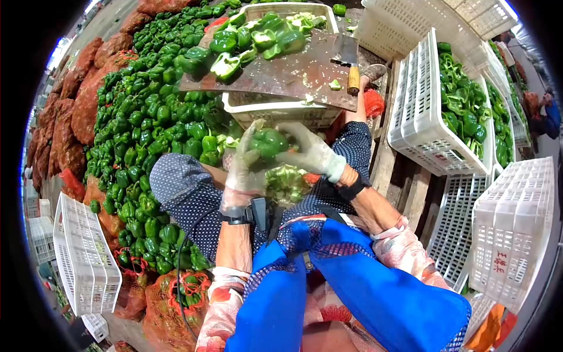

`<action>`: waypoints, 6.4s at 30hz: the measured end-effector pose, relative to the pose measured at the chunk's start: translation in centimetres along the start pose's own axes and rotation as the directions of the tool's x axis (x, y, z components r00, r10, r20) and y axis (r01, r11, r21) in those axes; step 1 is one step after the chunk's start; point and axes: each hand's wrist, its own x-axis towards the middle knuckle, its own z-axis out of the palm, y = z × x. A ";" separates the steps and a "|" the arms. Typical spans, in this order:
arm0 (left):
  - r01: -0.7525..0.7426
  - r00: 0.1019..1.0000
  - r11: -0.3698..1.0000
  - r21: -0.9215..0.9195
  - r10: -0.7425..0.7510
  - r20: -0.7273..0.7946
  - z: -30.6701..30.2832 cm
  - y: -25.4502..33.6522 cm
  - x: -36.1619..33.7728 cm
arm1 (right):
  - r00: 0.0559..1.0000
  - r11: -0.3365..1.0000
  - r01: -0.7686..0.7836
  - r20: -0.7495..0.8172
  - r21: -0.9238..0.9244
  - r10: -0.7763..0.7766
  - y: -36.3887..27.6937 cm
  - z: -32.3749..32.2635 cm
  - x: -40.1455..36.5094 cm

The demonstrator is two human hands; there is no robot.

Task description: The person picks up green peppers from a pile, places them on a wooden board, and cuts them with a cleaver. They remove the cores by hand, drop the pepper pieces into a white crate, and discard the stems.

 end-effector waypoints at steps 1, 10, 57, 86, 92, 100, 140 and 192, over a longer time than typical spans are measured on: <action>0.003 1.000 1.000 -0.010 -0.002 0.029 0.0 0.0 0.1 | 1.000 1.000 0.024 0.008 0.007 -0.024 0.2 -0.1 0.0; 0.049 0.994 0.995 0.082 -0.041 -0.104 2.5 2.0 -0.1 | 0.990 0.974 0.134 0.061 -0.184 -0.125 -1.3 0.3 1.5; -0.347 0.693 0.792 0.502 0.577 -0.433 -4.6 14.4 -1.4 | 0.553 0.731 -0.538 0.479 -0.420 0.682 16.7 15.7 14.2; 0.042 0.979 0.891 0.452 0.053 -0.195 -4.2 2.3 20.4 | 0.992 0.899 -0.083 -0.126 -0.430 0.031 3.1 -6.2 14.6; 0.165 0.967 0.793 0.587 -0.013 -0.254 -2.9 3.8 20.5 | 0.837 0.885 -0.326 -0.536 -0.334 0.106 4.2 -12.5 10.0; 0.028 0.968 0.940 0.340 0.059 -0.243 -2.6 3.0 18.2 | 0.743 0.565 -0.643 -0.599 -0.517 0.297 10.2 -18.4 10.2; -0.084 0.878 0.907 0.412 0.263 -0.400 -3.0 3.0 18.5 | 0.995 0.847 -0.094 -0.033 -0.523 0.090 0.6 -6.2 9.9; 0.018 0.990 -0.077 0.997 -0.140 -0.028 -0.4 -0.9 17.6 | 0.928 0.760 0.012 -0.275 -0.650 -0.250 5.4 -14.2 -0.8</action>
